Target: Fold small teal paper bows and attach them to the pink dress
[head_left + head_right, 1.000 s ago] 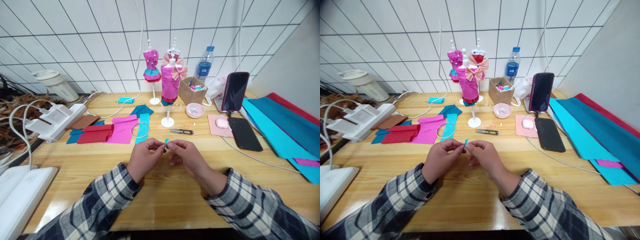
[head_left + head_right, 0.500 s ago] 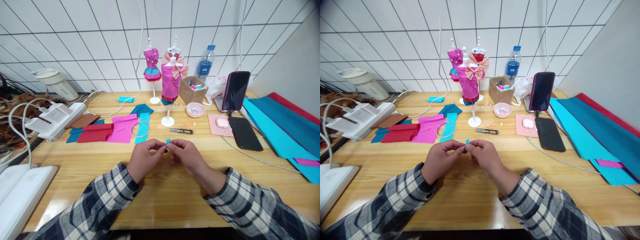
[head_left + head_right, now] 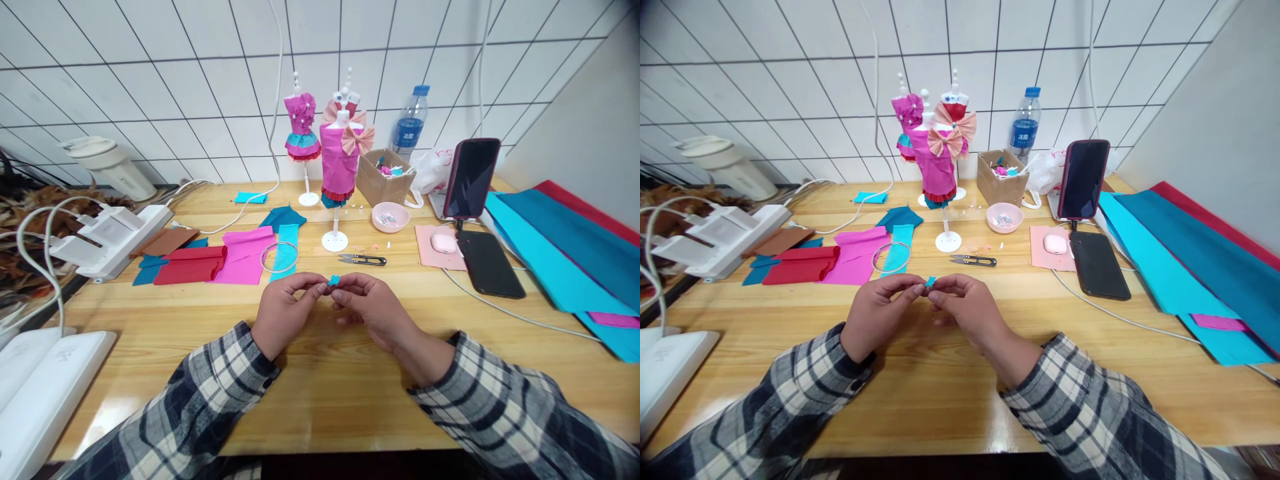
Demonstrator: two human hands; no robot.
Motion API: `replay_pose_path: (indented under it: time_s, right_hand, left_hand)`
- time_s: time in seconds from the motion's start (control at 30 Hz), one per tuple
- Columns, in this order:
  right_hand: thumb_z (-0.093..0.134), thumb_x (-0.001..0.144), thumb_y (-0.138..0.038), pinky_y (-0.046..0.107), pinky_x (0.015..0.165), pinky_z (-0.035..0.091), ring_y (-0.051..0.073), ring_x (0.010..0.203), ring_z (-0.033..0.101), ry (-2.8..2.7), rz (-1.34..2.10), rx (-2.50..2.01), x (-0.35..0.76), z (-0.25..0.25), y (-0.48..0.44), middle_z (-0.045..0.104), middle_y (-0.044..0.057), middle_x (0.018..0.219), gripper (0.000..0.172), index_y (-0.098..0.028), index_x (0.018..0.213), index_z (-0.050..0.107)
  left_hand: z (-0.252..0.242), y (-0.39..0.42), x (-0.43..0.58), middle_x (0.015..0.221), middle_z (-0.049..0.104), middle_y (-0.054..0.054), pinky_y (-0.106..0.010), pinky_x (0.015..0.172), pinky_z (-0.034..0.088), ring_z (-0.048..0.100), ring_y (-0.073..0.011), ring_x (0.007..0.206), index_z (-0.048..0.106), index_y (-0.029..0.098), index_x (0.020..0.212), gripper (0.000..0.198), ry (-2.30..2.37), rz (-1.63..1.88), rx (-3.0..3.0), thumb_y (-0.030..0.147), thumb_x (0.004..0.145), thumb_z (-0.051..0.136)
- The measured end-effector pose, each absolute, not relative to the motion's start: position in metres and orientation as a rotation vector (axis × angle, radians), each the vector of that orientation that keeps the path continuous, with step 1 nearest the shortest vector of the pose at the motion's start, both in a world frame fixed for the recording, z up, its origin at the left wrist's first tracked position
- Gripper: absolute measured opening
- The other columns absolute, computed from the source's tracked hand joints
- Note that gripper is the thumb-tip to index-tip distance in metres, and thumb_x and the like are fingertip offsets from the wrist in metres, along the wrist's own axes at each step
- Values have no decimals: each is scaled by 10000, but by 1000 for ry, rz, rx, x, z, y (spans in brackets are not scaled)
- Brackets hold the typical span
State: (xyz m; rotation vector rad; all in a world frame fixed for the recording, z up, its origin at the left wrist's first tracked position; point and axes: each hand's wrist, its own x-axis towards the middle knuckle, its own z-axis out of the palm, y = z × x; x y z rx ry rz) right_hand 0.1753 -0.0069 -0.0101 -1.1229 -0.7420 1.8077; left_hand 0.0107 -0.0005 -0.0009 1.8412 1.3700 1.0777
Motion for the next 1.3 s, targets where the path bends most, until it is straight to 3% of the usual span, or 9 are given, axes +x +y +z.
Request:
replay_pose_path:
  time_s: [0.23,0.33,0.57,0.67,0.83,1.17,1.3]
  right_hand:
    - [851,558,-320,213,497,527,72,546,540,-790,1926,-1084,189,-9,-1,621,-41,666,403,-197,905,688]
    - [847,548,-357,210,494,528,70,543,531,-995,1923,-1142,194,-10,4,629,-26,665,339,-170,789,700]
    - [702,709,-285,238,554,536,109,617,608,-1519,1814,-1065,207,-10,11,661,-4,733,120,-175,756,713]
    - [620,777,-201,244,588,511,105,626,605,-1851,1626,-1007,212,-7,12,646,2,810,111,-187,798,728]
    - [628,796,-102,241,730,435,118,776,587,-2353,998,-951,214,-7,13,631,5,814,151,-192,843,739]
    - [508,903,-191,289,609,318,172,812,488,-2689,108,-1074,209,10,-11,610,45,882,179,-198,832,672]
    - [518,882,-162,297,572,295,176,793,462,-2684,-16,-1126,206,12,-15,599,50,889,143,-186,804,636]
  left_hand:
    - [1,-1,3,906,741,-40,-281,818,530,678,-159,874,699,209,881,133,1174,1079,2162,231,875,568]
    - [2,3,-4,900,732,-54,-316,865,505,666,-172,905,695,209,875,133,1062,1017,2313,219,874,563]
    - [11,7,-13,908,739,-6,-404,1097,278,663,-148,927,712,273,901,248,866,719,2674,163,886,491]
    - [13,6,-12,888,749,18,-412,1121,209,659,-149,935,717,302,902,263,795,611,2752,173,889,488]
    - [9,6,-7,899,751,47,-419,1126,134,641,-149,950,714,338,928,276,718,451,2806,176,889,494]
    - [4,0,7,792,714,-17,-490,1043,256,613,-198,868,721,255,865,223,903,325,2801,191,843,508]
    - [4,-1,14,714,685,-39,-406,853,417,610,-202,761,721,210,788,180,1075,364,2680,166,771,547]
